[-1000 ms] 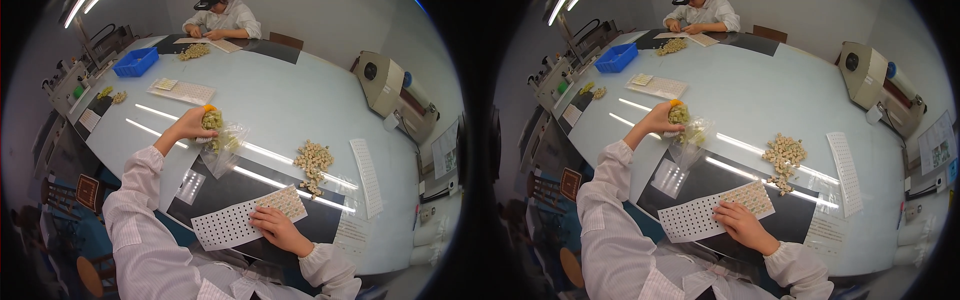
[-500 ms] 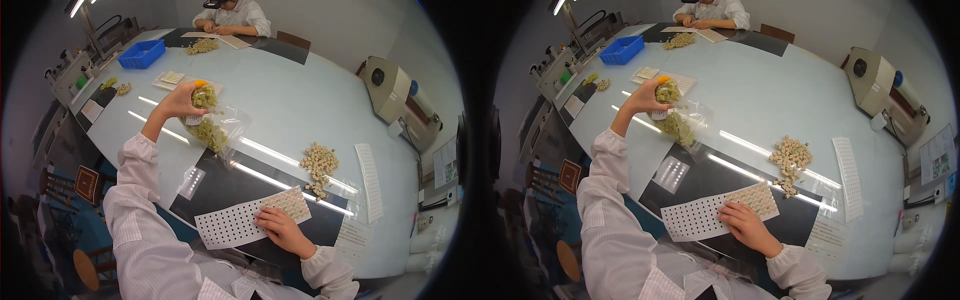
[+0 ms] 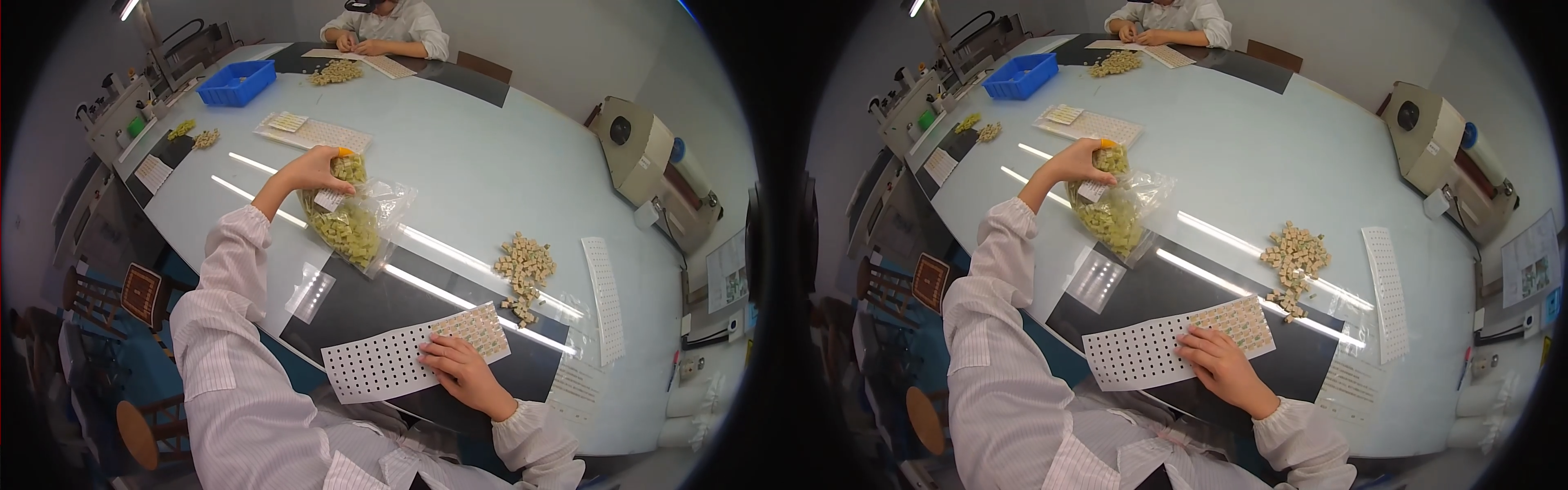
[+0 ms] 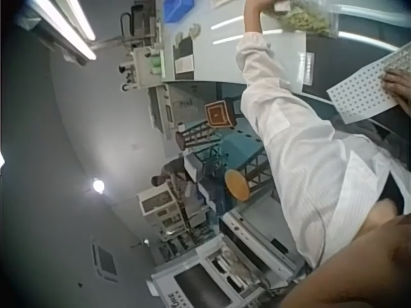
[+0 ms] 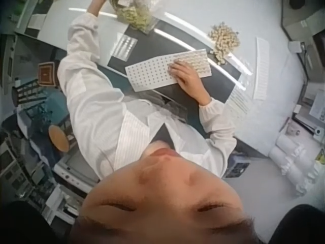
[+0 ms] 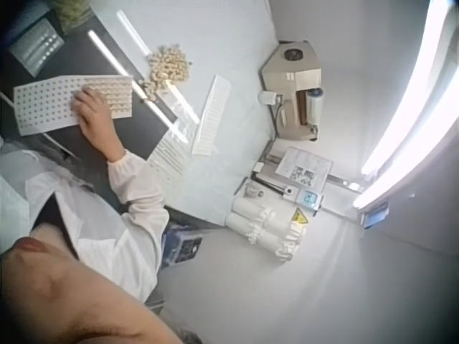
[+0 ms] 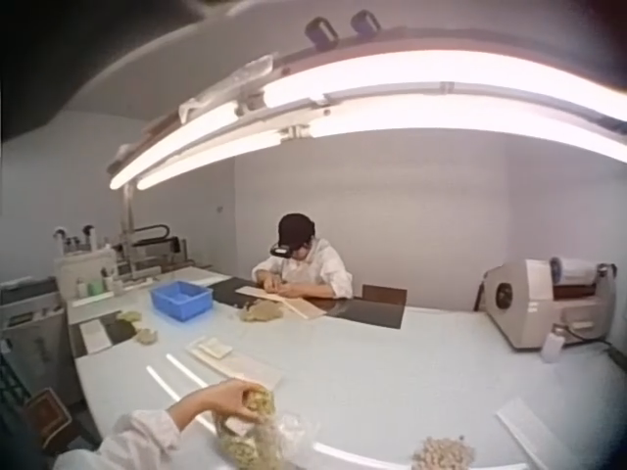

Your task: The person is placing small square components into a grid board using dextrous hand movements.

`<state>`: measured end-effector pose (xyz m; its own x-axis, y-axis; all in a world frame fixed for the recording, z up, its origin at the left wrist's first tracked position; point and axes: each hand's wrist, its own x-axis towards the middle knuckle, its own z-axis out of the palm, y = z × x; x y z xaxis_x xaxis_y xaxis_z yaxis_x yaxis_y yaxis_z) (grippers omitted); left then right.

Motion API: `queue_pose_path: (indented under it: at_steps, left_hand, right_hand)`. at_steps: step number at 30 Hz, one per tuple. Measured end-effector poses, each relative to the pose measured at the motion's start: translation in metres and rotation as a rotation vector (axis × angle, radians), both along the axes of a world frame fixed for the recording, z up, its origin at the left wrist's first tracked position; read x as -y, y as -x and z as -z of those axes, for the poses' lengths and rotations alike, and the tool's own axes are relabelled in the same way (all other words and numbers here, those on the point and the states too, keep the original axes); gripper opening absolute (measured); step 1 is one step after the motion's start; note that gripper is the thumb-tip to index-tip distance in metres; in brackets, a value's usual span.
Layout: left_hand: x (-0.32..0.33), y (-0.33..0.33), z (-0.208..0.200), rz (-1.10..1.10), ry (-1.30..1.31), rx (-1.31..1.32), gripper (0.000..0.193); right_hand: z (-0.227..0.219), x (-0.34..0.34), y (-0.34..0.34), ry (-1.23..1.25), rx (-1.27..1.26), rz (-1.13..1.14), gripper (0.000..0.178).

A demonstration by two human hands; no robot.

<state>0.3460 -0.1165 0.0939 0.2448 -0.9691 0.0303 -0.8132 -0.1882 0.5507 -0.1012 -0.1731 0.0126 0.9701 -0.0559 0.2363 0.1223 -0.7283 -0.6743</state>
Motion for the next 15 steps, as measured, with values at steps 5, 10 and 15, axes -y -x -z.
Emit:
queue_pose_path:
  at_steps: [5, 10, 15]
  left_hand:
    - [-0.034, 0.026, 0.009, -0.061, 0.133, 0.062, 0.059]
    - [-0.069, 0.046, 0.017, 0.243, -0.048, 0.361, 0.083]
    - [-0.029, 0.055, 0.01, 0.291, -0.202, 0.619, 0.101]
  right_hand:
    - [-0.002, 0.0, 0.002, -0.004, 0.026, 0.011, 0.037]
    - [-0.001, 0.001, 0.002, 0.017, 0.025, 0.016, 0.036]
    - [-0.002, 0.001, 0.001, 0.001, 0.017, 0.024, 0.038]
